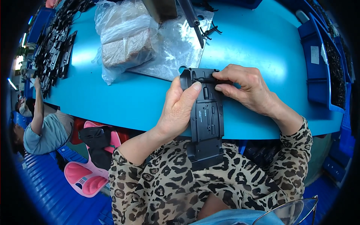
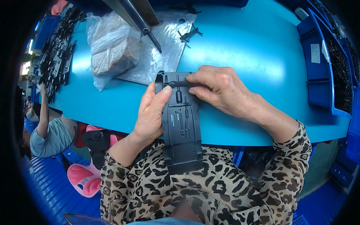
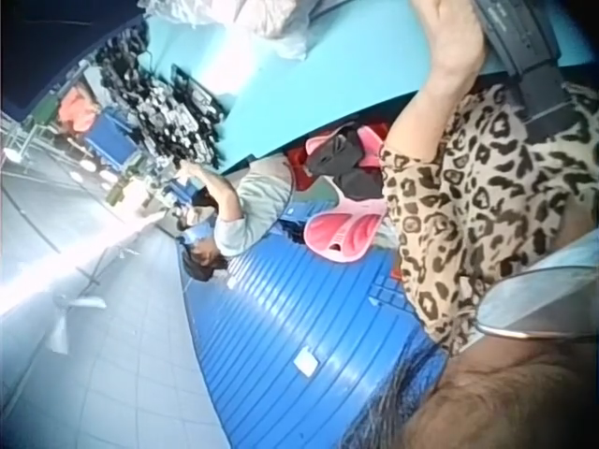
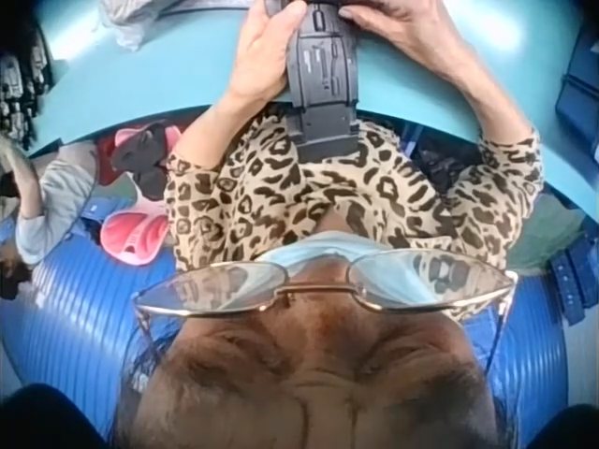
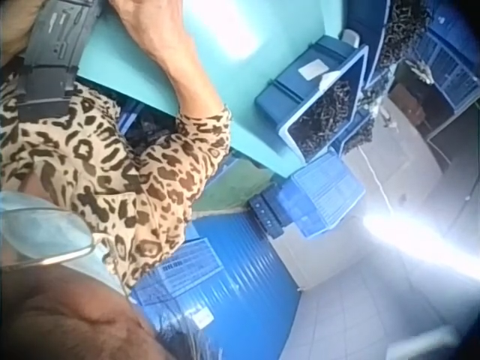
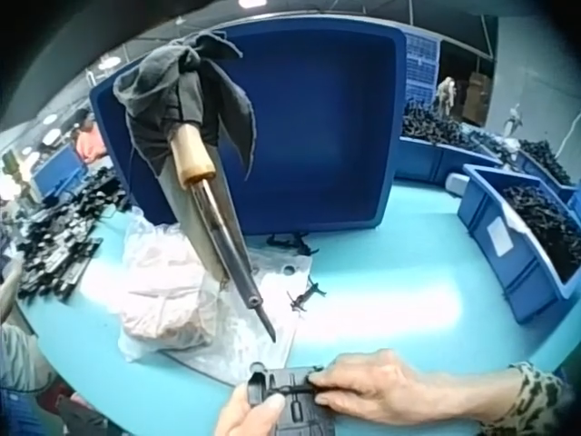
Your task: Assembling plastic toy car chassis components using a hanging electric screwdriver on a factory production line.
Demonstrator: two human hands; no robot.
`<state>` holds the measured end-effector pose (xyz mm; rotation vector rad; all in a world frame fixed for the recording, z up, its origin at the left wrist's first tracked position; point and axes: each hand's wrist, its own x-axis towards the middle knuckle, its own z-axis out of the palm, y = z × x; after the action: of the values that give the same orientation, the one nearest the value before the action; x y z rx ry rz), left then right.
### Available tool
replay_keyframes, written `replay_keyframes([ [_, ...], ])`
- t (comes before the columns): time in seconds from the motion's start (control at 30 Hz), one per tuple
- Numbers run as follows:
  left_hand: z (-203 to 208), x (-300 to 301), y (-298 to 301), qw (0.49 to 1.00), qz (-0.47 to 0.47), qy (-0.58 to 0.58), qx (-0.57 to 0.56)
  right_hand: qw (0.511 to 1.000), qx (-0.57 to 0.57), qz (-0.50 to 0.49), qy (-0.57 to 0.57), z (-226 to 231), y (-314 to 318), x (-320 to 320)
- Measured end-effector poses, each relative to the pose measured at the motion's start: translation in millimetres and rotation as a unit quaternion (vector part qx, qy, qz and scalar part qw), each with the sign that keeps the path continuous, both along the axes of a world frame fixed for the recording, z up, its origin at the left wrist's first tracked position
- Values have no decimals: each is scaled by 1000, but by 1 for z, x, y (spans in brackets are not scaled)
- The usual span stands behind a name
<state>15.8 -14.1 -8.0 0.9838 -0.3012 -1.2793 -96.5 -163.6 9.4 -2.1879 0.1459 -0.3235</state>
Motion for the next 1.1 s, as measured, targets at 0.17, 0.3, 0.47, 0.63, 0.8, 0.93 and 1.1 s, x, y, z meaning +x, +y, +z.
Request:
replay_keyframes([
  [0.17,-2,-2,0,999,14,-45,-5,971,-228,23,-70,-6,6,-3],
  [0.3,0,-4,0,999,13,-37,-25,953,-293,-17,-79,-3,16,-6],
  [0.47,2,-11,-2,997,55,-53,-18,940,-325,-38,-98,2,32,-7],
  [0.63,4,-15,-9,993,58,-100,-36,971,-229,-63,3,26,39,-12],
  [0.8,15,-22,-7,948,-30,-318,-17,985,100,-92,103,25,33,-13],
  [0.93,6,-22,-13,886,-46,-458,-61,917,377,-120,43,8,22,-8],
  [1.1,8,-12,-10,979,93,-182,-23,886,435,-161,-16,7,19,-6],
])
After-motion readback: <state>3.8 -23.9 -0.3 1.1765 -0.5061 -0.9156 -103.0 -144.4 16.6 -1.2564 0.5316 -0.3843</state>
